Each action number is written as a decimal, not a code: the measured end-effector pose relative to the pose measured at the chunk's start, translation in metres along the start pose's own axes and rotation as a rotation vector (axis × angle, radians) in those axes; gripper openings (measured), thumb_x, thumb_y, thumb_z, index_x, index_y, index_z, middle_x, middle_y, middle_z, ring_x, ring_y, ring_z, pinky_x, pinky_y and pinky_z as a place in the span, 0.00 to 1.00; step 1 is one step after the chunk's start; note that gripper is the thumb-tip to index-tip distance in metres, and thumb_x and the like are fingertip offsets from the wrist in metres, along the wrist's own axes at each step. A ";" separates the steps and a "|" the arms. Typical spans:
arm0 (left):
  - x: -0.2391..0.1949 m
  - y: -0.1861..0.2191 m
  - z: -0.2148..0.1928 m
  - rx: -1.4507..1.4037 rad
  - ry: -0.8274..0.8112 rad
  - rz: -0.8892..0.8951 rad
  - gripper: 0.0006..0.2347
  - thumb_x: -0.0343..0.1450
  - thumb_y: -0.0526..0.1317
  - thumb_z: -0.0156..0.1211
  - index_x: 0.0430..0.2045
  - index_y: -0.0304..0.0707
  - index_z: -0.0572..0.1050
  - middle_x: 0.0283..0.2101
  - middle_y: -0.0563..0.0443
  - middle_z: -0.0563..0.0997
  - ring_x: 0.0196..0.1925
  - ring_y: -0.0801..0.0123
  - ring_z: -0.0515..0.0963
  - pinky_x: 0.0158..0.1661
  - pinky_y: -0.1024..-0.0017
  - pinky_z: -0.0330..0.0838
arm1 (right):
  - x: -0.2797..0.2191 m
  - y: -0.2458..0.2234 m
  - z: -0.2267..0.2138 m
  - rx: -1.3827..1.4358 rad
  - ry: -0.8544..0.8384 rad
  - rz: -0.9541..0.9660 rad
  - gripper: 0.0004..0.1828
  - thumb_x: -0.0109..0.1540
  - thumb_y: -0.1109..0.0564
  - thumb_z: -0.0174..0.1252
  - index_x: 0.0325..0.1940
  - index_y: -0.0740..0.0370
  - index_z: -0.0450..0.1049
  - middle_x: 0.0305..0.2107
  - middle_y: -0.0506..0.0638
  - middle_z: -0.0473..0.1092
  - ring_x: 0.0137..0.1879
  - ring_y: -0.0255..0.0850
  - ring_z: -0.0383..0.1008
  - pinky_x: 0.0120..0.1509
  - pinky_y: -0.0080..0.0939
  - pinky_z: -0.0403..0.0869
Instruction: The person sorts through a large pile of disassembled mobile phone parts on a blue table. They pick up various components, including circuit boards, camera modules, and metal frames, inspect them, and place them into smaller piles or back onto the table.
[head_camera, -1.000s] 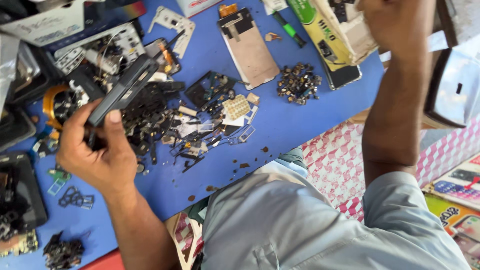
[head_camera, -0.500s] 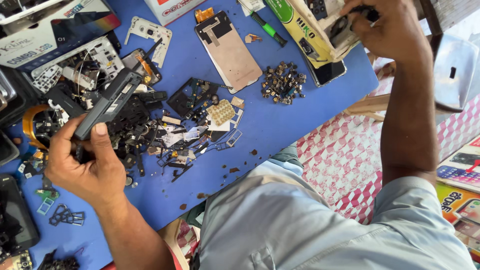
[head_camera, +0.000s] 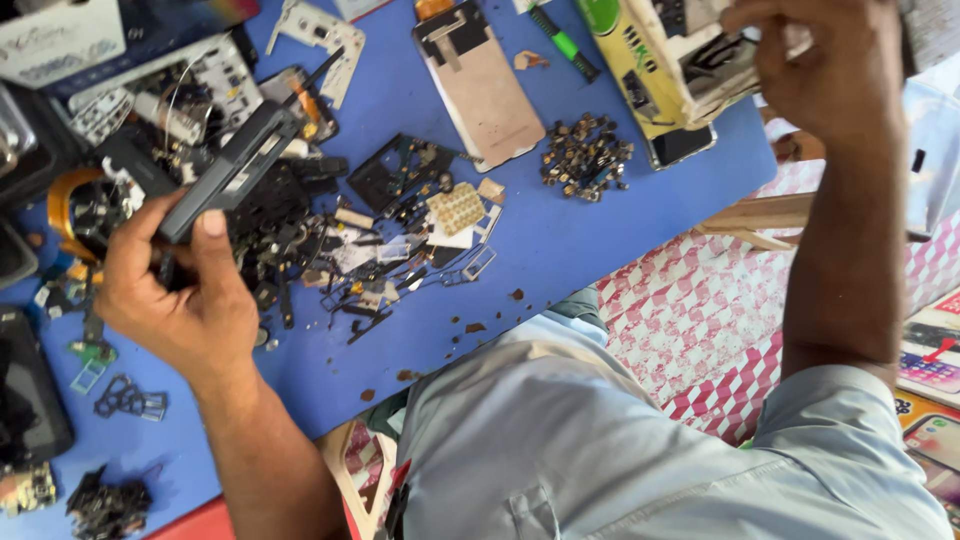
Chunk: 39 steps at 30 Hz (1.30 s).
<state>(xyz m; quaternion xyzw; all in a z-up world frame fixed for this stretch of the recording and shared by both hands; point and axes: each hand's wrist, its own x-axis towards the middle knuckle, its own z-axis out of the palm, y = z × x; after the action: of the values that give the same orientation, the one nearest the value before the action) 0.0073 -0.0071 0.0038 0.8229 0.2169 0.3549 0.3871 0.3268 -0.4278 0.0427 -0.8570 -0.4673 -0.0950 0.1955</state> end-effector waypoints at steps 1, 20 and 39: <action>0.000 -0.002 0.000 0.006 -0.004 0.007 0.10 0.81 0.39 0.70 0.45 0.27 0.80 0.35 0.51 0.79 0.26 0.80 0.68 0.28 0.81 0.57 | -0.006 0.005 0.003 -0.005 0.000 -0.014 0.10 0.70 0.77 0.57 0.49 0.69 0.78 0.41 0.56 0.77 0.46 0.42 0.79 0.47 0.42 0.77; -0.005 -0.014 -0.005 -0.063 0.041 0.024 0.07 0.81 0.35 0.71 0.47 0.30 0.79 0.29 0.55 0.78 0.24 0.83 0.65 0.26 0.81 0.55 | 0.042 -0.113 0.075 0.198 -0.180 -0.217 0.16 0.65 0.57 0.69 0.56 0.61 0.78 0.52 0.55 0.75 0.61 0.51 0.76 0.69 0.51 0.74; -0.004 -0.011 -0.011 -0.074 0.030 0.001 0.07 0.81 0.34 0.70 0.47 0.30 0.79 0.28 0.55 0.77 0.22 0.82 0.65 0.25 0.80 0.56 | 0.097 -0.159 0.139 0.160 -0.079 -0.300 0.24 0.63 0.56 0.74 0.59 0.64 0.75 0.48 0.59 0.75 0.53 0.56 0.75 0.55 0.50 0.74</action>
<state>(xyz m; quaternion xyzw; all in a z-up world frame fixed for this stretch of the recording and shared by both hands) -0.0046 0.0024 -0.0015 0.8026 0.2092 0.3751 0.4139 0.2436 -0.2170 -0.0102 -0.7624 -0.6033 -0.0519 0.2284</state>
